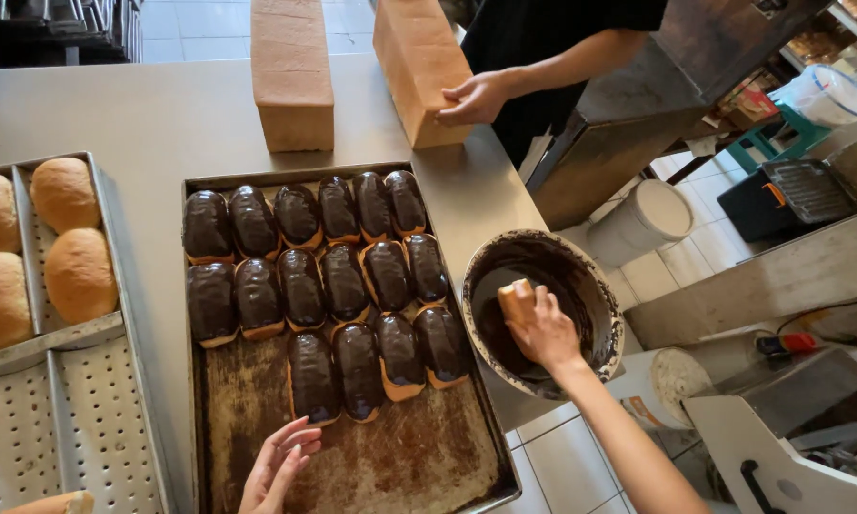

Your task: Manually dipping bread rolls into a bowl of chocolate glaze and arranging them on a baking tray.

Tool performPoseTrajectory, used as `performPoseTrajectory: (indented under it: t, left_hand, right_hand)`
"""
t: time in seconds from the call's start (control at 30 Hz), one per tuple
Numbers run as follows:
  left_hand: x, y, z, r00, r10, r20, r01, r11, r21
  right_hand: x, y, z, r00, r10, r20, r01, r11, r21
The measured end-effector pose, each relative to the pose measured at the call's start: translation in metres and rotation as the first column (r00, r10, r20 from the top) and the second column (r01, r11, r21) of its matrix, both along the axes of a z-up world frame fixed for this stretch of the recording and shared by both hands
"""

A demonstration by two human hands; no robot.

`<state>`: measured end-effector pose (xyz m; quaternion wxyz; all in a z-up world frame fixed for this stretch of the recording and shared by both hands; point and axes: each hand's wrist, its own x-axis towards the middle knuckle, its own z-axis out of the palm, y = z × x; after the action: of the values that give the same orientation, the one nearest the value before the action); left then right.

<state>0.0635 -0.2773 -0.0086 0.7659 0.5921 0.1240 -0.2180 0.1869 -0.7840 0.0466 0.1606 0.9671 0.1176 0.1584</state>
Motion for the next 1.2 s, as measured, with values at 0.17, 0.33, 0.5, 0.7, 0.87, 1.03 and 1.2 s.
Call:
performPoseTrajectory:
  t: [0.17,0.33,0.5,0.7,0.87,1.03,1.2]
  left_hand:
    - [0.003,-0.001,0.01,1.0,-0.009,-0.001,0.009,1.0,0.022]
    - [0.001,0.002,0.017,0.997,0.024,0.077,-0.022,1.0,-0.021]
    - [-0.001,0.014,0.003,0.998,0.05,0.025,-0.05,0.999,-0.015]
    - [-0.01,0.024,-0.003,0.987,0.126,-0.101,-0.127,0.992,-0.007]
    - [-0.014,0.027,-0.015,0.987,0.107,-0.124,-0.104,0.994,0.031]
    - [-0.014,0.027,-0.012,0.992,0.101,-0.078,-0.104,0.994,-0.026]
    - [-0.008,0.024,0.005,0.995,0.066,-0.076,-0.063,0.997,0.041]
  right_hand:
    - [-0.004,0.006,0.001,0.986,-0.124,-0.111,0.146,0.964,0.224]
    - [0.003,-0.028,0.006,0.856,-0.263,-0.444,0.469,0.758,0.453]
    - [0.021,-0.074,0.031,0.548,-0.289,-0.785,0.664,0.721,0.199]
    - [0.014,-0.056,0.132,0.143,-0.177,-0.974,0.885,0.463,0.046]
    - [-0.005,-0.066,0.155,0.196,0.026,-0.98,0.98,0.026,0.197]
    - [-0.019,-0.113,0.114,0.27,0.225,-0.936,0.957,-0.165,0.237]
    - [-0.026,-0.078,0.136,0.305,0.145,-0.941,0.94,-0.202,0.274]
